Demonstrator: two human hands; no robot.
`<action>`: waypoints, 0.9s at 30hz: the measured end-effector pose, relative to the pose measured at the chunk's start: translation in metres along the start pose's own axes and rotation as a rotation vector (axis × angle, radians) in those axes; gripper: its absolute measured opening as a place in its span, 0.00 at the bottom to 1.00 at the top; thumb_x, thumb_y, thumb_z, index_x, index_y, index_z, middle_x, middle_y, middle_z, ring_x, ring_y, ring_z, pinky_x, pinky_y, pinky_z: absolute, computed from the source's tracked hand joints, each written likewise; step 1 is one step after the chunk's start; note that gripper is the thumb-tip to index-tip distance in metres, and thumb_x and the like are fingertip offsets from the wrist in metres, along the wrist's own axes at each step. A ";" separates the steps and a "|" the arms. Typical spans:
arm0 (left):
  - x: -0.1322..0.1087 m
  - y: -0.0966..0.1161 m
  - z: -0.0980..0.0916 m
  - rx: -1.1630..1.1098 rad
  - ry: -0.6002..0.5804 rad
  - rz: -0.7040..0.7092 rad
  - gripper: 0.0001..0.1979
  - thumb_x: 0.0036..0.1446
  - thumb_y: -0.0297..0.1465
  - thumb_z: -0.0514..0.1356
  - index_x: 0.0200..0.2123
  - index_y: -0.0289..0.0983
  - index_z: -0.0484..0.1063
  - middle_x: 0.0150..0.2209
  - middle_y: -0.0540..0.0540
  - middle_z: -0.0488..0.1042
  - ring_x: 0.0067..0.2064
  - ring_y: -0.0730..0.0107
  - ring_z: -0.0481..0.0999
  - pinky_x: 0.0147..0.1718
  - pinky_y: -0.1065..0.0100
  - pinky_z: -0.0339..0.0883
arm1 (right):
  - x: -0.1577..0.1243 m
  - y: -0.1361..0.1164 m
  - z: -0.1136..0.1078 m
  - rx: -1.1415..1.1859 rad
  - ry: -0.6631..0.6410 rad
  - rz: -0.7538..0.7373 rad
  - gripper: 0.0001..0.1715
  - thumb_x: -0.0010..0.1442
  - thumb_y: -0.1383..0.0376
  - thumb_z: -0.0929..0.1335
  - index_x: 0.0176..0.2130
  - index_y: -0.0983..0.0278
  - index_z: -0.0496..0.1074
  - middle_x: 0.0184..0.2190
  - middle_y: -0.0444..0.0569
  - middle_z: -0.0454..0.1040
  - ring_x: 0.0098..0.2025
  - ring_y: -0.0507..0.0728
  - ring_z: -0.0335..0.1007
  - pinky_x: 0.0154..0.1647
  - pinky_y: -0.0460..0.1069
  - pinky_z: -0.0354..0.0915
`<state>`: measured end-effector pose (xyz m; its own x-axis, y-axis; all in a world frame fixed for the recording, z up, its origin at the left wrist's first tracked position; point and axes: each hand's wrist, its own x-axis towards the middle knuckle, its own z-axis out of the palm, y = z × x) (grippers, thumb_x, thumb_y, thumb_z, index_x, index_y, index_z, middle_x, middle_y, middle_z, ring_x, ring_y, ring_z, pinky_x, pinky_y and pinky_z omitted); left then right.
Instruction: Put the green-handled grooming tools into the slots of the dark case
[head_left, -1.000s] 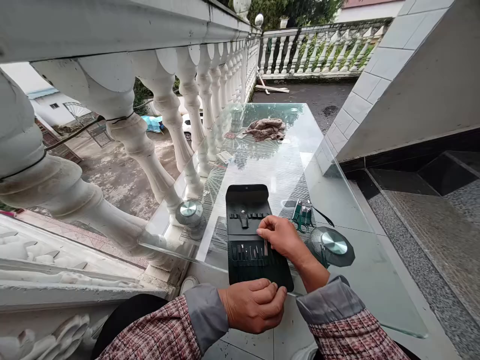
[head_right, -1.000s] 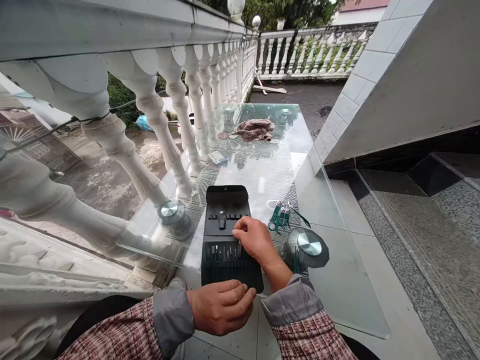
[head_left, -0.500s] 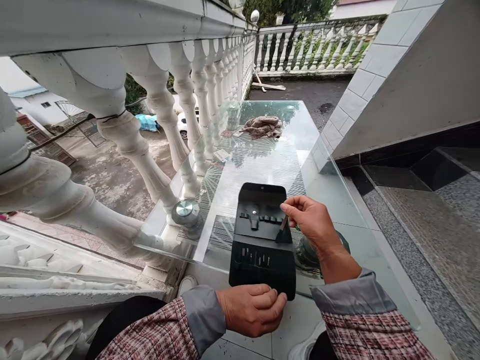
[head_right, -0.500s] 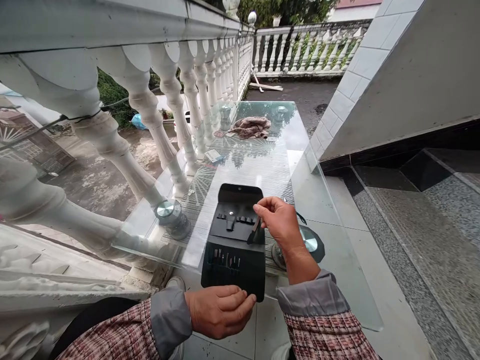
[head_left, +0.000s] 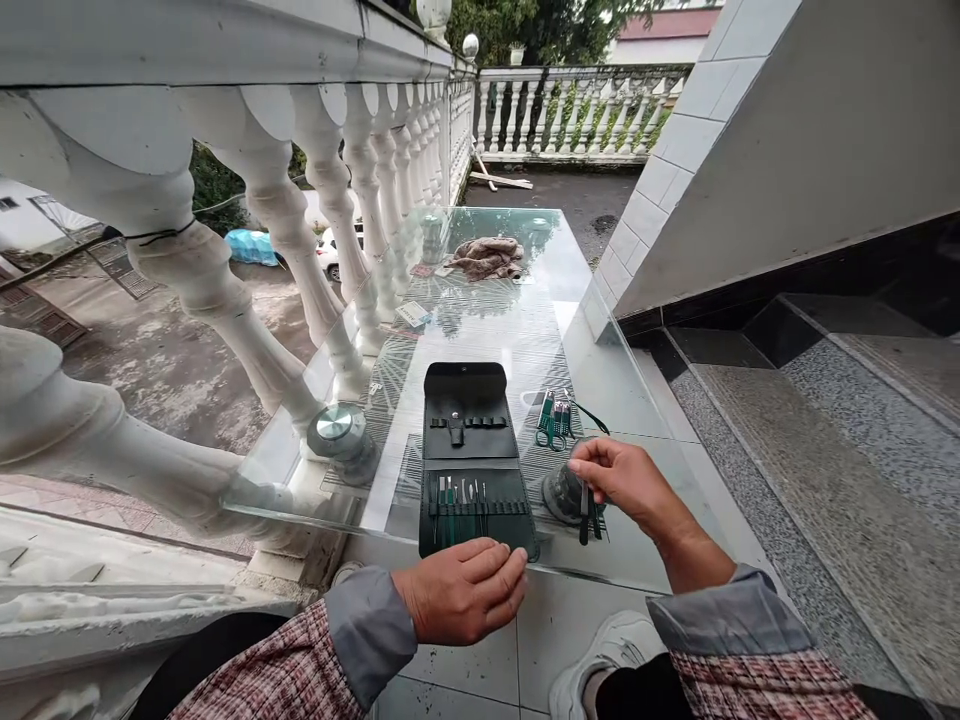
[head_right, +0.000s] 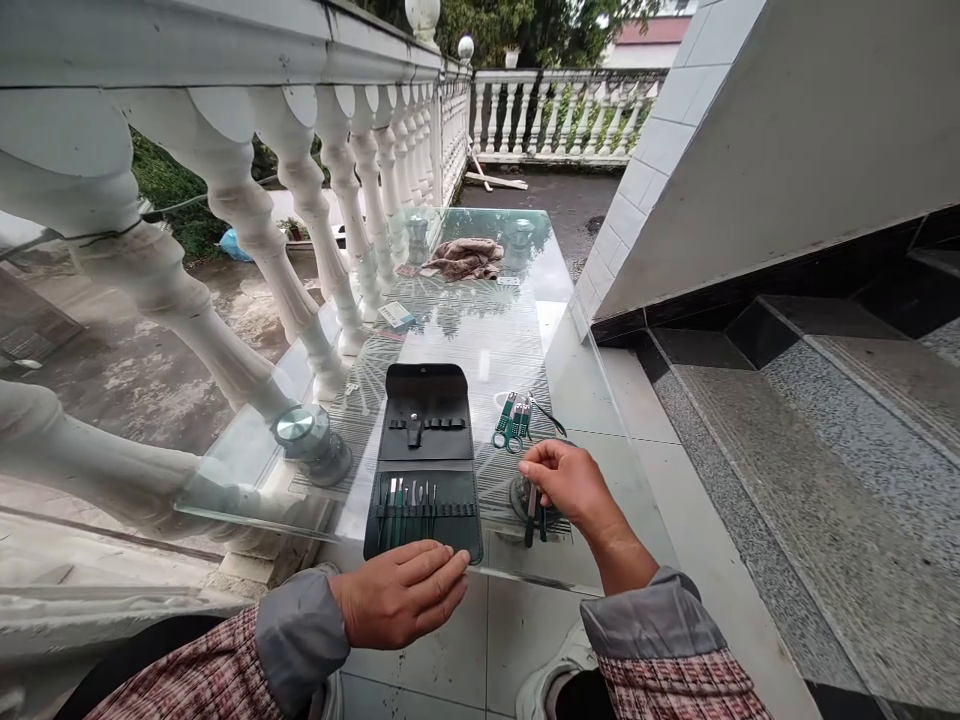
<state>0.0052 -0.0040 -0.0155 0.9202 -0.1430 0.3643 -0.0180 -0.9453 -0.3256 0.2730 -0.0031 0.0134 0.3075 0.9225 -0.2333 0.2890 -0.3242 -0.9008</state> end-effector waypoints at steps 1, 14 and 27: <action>0.000 0.001 0.001 0.003 -0.011 0.003 0.14 0.63 0.31 0.53 0.49 0.31 0.69 0.51 0.37 0.70 0.48 0.61 0.71 0.48 0.61 0.68 | -0.001 0.003 0.000 -0.037 0.004 0.001 0.12 0.43 0.57 0.69 0.25 0.64 0.68 0.17 0.40 0.66 0.16 0.47 0.58 0.17 0.45 0.58; 0.004 -0.002 -0.002 -0.002 0.005 0.027 0.14 0.62 0.31 0.54 0.48 0.29 0.69 0.50 0.35 0.70 0.48 0.60 0.72 0.48 0.60 0.69 | -0.012 -0.004 -0.012 -0.429 0.143 -0.068 0.12 0.51 0.58 0.63 0.30 0.60 0.72 0.21 0.42 0.72 0.20 0.52 0.66 0.26 0.47 0.61; 0.004 -0.002 -0.003 -0.014 -0.019 0.041 0.14 0.61 0.31 0.55 0.47 0.29 0.69 0.50 0.34 0.70 0.48 0.59 0.72 0.49 0.59 0.69 | -0.037 0.005 -0.023 -0.836 -0.055 -0.092 0.04 0.48 0.64 0.66 0.25 0.59 0.63 0.20 0.41 0.70 0.25 0.53 0.63 0.24 0.46 0.50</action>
<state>0.0080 -0.0032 -0.0110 0.9258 -0.1759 0.3347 -0.0609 -0.9430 -0.3272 0.2844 -0.0434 0.0261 0.2116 0.9546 -0.2098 0.8936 -0.2759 -0.3540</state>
